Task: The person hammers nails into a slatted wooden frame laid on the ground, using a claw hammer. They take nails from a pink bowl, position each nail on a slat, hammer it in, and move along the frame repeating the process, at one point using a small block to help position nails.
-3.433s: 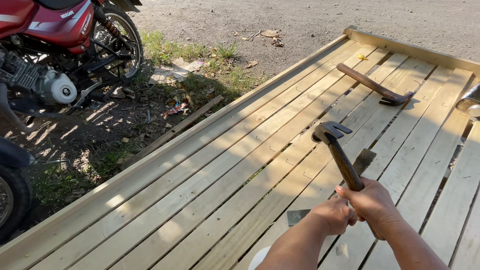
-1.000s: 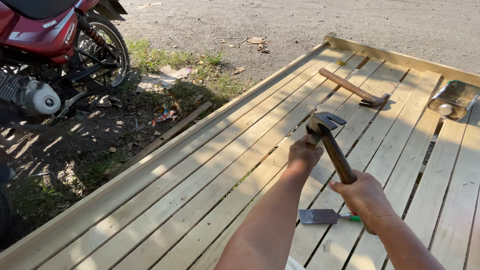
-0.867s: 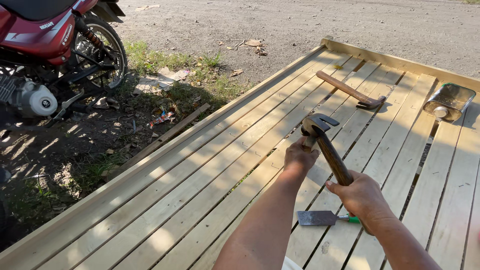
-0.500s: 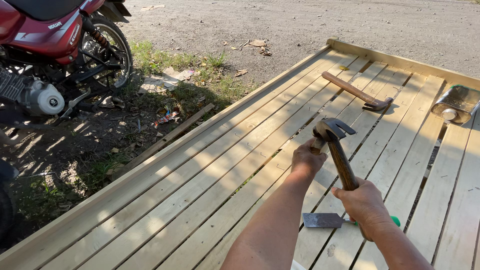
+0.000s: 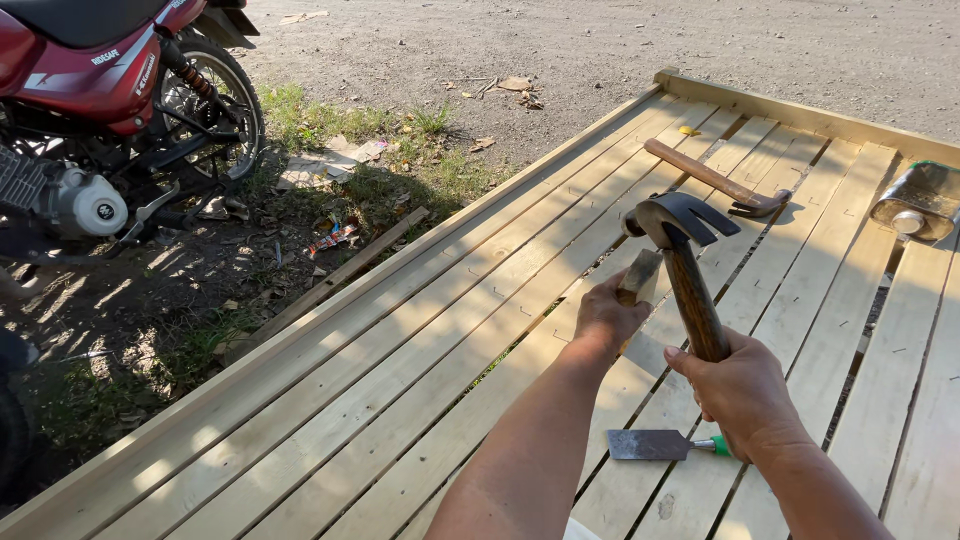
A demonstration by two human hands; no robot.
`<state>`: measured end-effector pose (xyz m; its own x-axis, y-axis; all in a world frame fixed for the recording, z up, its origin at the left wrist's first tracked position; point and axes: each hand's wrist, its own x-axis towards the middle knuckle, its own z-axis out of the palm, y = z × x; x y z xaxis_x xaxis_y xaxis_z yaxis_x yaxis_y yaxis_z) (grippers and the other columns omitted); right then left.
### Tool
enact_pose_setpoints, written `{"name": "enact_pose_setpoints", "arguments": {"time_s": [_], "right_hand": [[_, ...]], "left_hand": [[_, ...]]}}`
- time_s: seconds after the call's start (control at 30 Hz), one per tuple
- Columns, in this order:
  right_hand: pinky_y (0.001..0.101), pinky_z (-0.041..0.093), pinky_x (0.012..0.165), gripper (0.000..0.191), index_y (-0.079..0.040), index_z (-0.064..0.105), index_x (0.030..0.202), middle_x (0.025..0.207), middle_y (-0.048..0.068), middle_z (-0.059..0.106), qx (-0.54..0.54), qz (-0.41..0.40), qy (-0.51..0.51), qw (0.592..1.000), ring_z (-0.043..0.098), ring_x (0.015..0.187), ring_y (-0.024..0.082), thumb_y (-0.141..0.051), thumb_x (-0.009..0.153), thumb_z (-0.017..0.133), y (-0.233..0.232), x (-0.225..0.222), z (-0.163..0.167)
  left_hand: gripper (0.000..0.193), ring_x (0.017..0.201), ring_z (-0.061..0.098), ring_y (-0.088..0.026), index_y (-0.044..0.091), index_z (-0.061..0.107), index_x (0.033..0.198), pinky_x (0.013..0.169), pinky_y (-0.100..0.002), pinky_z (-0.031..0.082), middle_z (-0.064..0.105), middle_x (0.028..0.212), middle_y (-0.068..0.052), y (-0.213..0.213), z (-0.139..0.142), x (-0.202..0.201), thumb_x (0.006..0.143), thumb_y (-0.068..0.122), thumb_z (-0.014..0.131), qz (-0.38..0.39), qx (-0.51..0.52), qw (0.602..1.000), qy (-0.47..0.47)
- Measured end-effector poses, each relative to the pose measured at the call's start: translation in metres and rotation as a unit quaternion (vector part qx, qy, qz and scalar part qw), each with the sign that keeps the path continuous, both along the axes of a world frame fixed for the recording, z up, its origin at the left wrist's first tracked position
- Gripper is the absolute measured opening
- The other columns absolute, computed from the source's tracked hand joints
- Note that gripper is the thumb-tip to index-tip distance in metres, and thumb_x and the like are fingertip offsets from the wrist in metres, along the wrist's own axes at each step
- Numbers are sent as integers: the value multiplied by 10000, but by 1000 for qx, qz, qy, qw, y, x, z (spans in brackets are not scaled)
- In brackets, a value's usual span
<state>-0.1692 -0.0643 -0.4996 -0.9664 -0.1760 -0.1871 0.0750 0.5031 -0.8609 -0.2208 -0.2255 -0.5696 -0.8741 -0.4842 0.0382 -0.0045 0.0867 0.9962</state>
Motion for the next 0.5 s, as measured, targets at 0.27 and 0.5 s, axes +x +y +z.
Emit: {"name": "enact_pose_setpoints", "arguments": {"time_s": [0.27,0.5], "right_hand": [[401,378,463,325,8,583,822,566,61,438,90,1,-70,993,402,474,191,-247,896,770,-3,-3,-5],[393,389,445,301,-9,632,833,534,62,470,75,-4,-36,997,427,439,183,-268,880,778,-1,-2,1]], "left_hand": [[595,970,739,-190,171,695,1317,879,-332,560,789,1084,-69,-4,4,-6,736,198,822,-25,-39,998,-41],[640,965,732,-199,174,670,1338,873,-336,560,770,1092,-79,-11,-7,-3,723,182,846,-69,-101,991,-58]]}}
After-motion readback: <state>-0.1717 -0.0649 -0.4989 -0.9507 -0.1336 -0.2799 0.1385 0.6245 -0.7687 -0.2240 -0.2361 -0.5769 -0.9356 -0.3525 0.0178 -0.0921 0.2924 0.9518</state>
